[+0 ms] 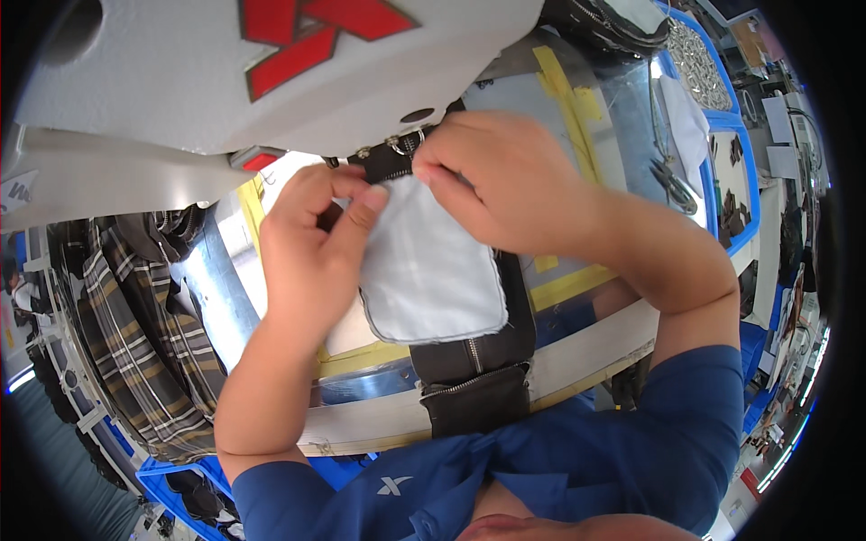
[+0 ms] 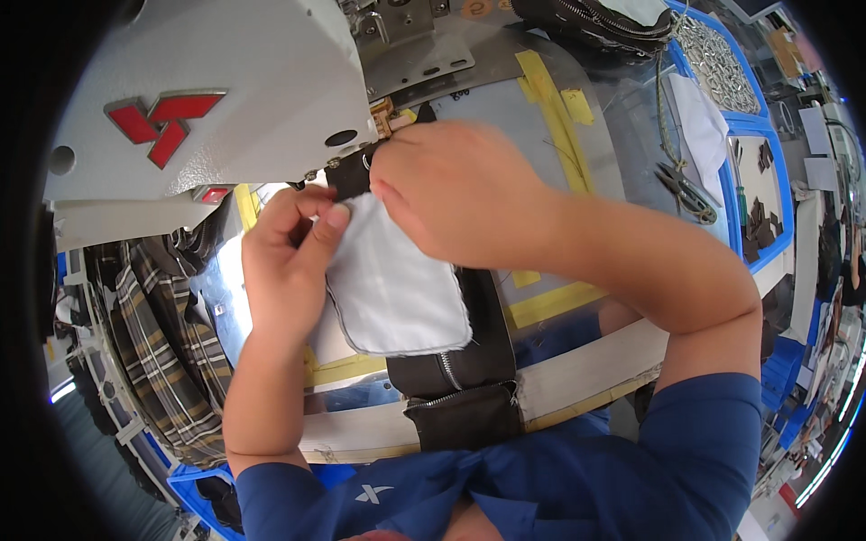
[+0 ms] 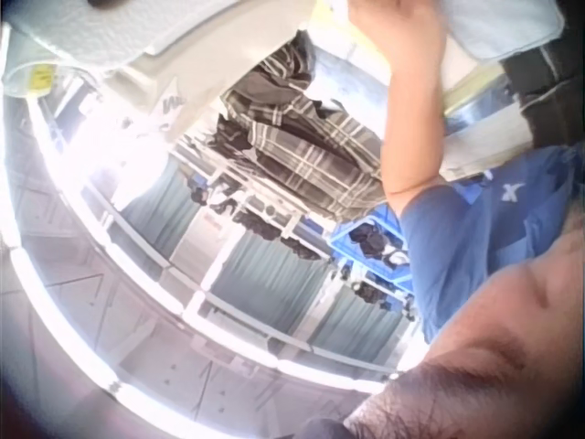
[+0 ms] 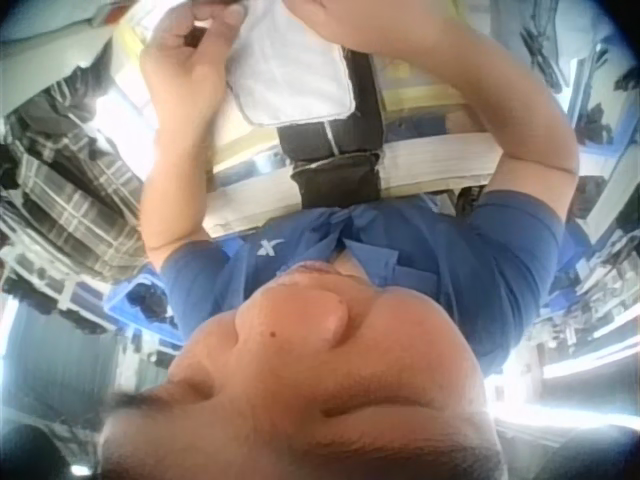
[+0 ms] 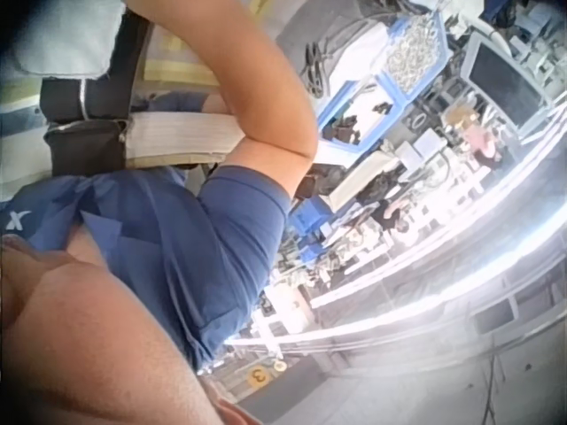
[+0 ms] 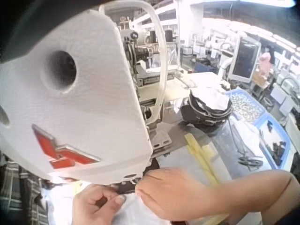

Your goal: The person uses a sewing machine to stitch a zipper onto a black fabric pouch. They align the zipper, sew along the edge, and then attach a plaid fabric piece to the pouch. The person repeats this process for multiple pouches, handling them one at a time.

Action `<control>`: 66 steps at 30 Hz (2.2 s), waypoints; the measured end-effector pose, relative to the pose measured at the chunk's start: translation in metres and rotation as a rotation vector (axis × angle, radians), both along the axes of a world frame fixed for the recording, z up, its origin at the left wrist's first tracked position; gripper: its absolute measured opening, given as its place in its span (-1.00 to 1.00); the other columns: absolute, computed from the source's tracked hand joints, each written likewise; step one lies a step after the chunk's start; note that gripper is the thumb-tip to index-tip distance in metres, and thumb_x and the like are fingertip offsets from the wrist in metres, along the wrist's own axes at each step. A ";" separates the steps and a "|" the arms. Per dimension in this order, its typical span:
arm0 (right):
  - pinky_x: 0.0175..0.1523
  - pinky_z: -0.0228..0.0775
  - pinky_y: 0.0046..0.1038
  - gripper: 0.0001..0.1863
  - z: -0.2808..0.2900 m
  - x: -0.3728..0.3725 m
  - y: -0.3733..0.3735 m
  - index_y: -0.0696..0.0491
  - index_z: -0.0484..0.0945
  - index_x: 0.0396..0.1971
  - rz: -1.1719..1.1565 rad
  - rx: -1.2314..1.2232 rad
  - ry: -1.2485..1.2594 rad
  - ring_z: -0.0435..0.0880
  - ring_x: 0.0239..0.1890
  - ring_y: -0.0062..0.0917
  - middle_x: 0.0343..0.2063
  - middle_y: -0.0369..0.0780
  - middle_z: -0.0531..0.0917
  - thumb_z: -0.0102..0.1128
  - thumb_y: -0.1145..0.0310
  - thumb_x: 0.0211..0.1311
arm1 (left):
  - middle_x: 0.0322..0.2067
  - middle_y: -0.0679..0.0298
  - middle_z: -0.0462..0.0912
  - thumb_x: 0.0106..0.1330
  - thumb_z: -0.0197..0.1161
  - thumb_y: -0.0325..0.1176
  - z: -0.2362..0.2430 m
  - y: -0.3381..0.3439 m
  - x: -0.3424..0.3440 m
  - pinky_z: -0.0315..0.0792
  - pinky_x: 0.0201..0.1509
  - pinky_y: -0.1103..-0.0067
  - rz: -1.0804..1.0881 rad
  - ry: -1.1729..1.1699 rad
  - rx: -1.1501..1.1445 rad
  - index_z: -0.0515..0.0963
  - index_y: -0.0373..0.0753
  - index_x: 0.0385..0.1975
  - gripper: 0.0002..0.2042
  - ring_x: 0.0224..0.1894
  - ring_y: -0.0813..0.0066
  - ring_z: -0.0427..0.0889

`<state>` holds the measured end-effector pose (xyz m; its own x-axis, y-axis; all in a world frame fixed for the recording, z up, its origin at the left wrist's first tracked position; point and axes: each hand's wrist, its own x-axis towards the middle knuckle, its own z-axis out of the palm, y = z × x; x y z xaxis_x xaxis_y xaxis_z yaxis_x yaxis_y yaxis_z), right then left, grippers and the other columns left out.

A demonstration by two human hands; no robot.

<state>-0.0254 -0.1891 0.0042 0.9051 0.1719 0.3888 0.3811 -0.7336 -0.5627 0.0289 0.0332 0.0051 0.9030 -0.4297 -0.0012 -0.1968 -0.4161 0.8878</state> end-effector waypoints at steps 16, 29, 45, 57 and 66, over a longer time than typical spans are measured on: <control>-0.10 0.60 0.00 -0.76 -0.014 0.051 -0.026 0.25 0.71 -0.49 -0.077 -0.131 0.085 0.74 -0.28 0.10 -0.47 0.09 0.71 0.24 0.36 0.20 | -0.24 0.06 0.81 0.40 0.39 -0.21 -0.020 -0.014 0.059 0.62 -0.18 0.39 -0.137 -0.421 0.358 0.73 -0.27 0.00 -0.69 -0.28 0.20 0.80; -0.14 0.61 0.00 -0.78 0.007 0.062 -0.024 0.25 0.72 -0.44 -0.075 -0.119 0.399 0.76 -0.22 0.08 -0.42 0.08 0.74 0.28 0.36 0.14 | -0.18 0.20 0.83 0.34 0.54 -0.43 -0.028 -0.010 0.071 0.60 0.01 0.46 -0.226 -0.488 0.193 0.74 -0.36 -0.07 -0.76 -0.17 0.43 0.76; -0.17 0.68 -0.05 -0.74 0.008 0.066 -0.024 0.15 0.80 -0.32 -0.078 -0.222 0.471 0.81 -0.18 -0.01 -0.32 -0.01 0.80 0.24 0.45 -0.02 | -0.22 0.20 0.83 0.29 0.53 -0.48 -0.028 -0.015 0.070 0.60 -0.03 0.47 -0.219 -0.552 0.182 0.75 -0.36 -0.11 -0.79 -0.21 0.43 0.76; -0.08 0.58 -0.03 -0.72 0.009 0.057 -0.035 0.21 0.71 -0.42 -0.103 -0.218 0.442 0.76 -0.17 0.03 -0.39 0.01 0.75 0.34 0.26 0.31 | -0.22 0.22 0.85 0.24 0.59 -0.44 -0.037 -0.013 0.072 0.62 -0.09 0.47 -0.211 -0.553 0.141 0.78 -0.32 -0.13 -0.77 -0.23 0.44 0.78; -0.08 0.58 -0.03 -0.70 0.007 0.061 -0.035 0.22 0.70 -0.44 -0.114 -0.202 0.454 0.75 -0.16 0.02 -0.37 0.02 0.75 0.33 0.26 0.31 | -0.18 0.11 0.84 0.17 0.57 -0.49 -0.029 -0.012 0.075 0.64 0.03 0.36 -0.236 -0.502 0.168 0.77 -0.31 -0.08 -0.70 -0.12 0.15 0.81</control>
<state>0.0355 -0.2239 0.0114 0.9925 0.0934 -0.0793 0.0420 -0.8675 -0.4956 0.1036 0.0207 -0.0244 0.6900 -0.6507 0.3170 -0.6815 -0.4364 0.5875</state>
